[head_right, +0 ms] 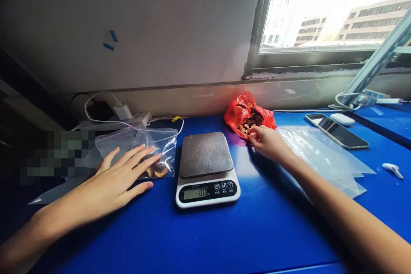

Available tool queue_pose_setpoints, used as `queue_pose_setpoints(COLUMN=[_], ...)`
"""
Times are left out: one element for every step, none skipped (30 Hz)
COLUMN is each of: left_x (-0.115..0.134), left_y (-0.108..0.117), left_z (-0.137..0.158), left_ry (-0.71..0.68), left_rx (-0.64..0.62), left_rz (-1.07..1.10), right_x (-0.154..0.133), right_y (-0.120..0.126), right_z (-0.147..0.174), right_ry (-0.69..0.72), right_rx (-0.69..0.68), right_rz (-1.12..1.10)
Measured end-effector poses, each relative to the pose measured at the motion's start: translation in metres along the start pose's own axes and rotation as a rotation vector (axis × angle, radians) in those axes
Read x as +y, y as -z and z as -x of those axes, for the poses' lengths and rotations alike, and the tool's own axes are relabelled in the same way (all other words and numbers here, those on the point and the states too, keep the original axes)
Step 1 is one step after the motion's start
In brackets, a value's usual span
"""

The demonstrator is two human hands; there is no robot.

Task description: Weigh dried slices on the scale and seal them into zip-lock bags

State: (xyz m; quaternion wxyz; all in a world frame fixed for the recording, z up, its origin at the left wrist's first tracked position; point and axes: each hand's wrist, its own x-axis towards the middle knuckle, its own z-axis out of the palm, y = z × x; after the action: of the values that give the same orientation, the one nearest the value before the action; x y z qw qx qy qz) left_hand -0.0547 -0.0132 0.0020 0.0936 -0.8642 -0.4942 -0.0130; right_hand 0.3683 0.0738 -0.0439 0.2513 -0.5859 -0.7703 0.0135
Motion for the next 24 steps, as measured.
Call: queue_pose_setpoints(left_x=[0.002, 0.005, 0.009, 0.014, 0.018, 0.022, 0.026, 0.028, 0.030, 0.031, 0.030, 0.029, 0.028, 0.025, 0.023, 0.021, 0.019, 0.017, 0.015, 0.013, 0.011, 0.009, 0.006, 0.003], left_y=[0.002, 0.004, 0.007, 0.010, 0.013, 0.017, 0.020, 0.022, 0.025, 0.026, 0.027, 0.027, 0.026, 0.024, 0.022, 0.019, 0.015, 0.012, 0.008, 0.005, 0.002, -0.001, -0.003, -0.005], left_z=[-0.001, -0.002, -0.004, -0.006, -0.008, -0.012, -0.018, -0.024, -0.033, -0.042, -0.053, -0.064, -0.074, -0.084, -0.092, -0.099, -0.103, -0.107, -0.109, -0.110, -0.112, -0.113, -0.115, -0.116], left_ry=[0.000, 0.004, 0.009, 0.013, 0.014, 0.006, -0.012, -0.037, -0.072, -0.103, -0.126, -0.142, -0.150, -0.156, -0.165, -0.178, -0.189, -0.197, -0.202, -0.201, -0.196, -0.185, -0.166, -0.137], left_rx=[0.012, 0.022, 0.031, 0.036, 0.039, 0.035, 0.022, -0.001, -0.039, -0.090, -0.144, -0.204, -0.254, -0.290, -0.308, -0.306, -0.294, -0.276, -0.257, -0.243, -0.235, -0.227, -0.217, -0.202], left_rz=[0.012, 0.023, 0.035, 0.046, 0.057, 0.068, 0.079, 0.091, 0.103, 0.116, 0.120, 0.117, 0.110, 0.109, 0.118, 0.141, 0.163, 0.186, 0.204, 0.213, 0.217, 0.218, 0.216, 0.210], right_x=[0.000, 0.000, 0.000, 0.000, 0.001, 0.002, 0.003, 0.003, 0.003, 0.003, 0.003, 0.003, 0.002, 0.001, 0.001, 0.001, 0.001, 0.001, 0.002, 0.002, 0.002, 0.003, 0.003, 0.003], right_y=[0.000, 0.000, -0.001, -0.002, -0.003, -0.004, -0.004, -0.005, -0.005, -0.006, -0.006, -0.005, -0.005, -0.005, -0.005, -0.005, -0.005, -0.005, -0.005, -0.005, -0.005, -0.005, -0.005, -0.005], right_z=[0.000, 0.001, 0.001, 0.001, 0.000, 0.000, 0.000, 0.000, 0.000, 0.000, 0.000, 0.001, 0.001, 0.001, 0.001, 0.002, 0.002, 0.002, 0.002, 0.001, 0.001, 0.001, 0.001, 0.001], right_ry=[0.001, 0.003, 0.005, 0.007, 0.008, 0.009, 0.009, 0.008, 0.006, 0.004, 0.003, 0.001, 0.000, -0.001, -0.003, -0.004, -0.006, -0.006, -0.006, -0.005, -0.003, -0.001, 0.002, 0.005], right_rx=[0.001, 0.001, 0.001, 0.000, -0.002, -0.004, -0.006, -0.007, -0.008, -0.009, -0.009, -0.009, -0.007, -0.005, -0.003, -0.002, -0.003, -0.004, -0.007, -0.009, -0.011, -0.013, -0.014, -0.015], right_rz=[0.000, 0.000, 0.000, 0.000, -0.001, -0.001, -0.001, 0.000, 0.002, 0.003, 0.005, 0.008, 0.010, 0.012, 0.013, 0.013, 0.013, 0.013, 0.012, 0.011, 0.010, 0.008, 0.006, 0.005])
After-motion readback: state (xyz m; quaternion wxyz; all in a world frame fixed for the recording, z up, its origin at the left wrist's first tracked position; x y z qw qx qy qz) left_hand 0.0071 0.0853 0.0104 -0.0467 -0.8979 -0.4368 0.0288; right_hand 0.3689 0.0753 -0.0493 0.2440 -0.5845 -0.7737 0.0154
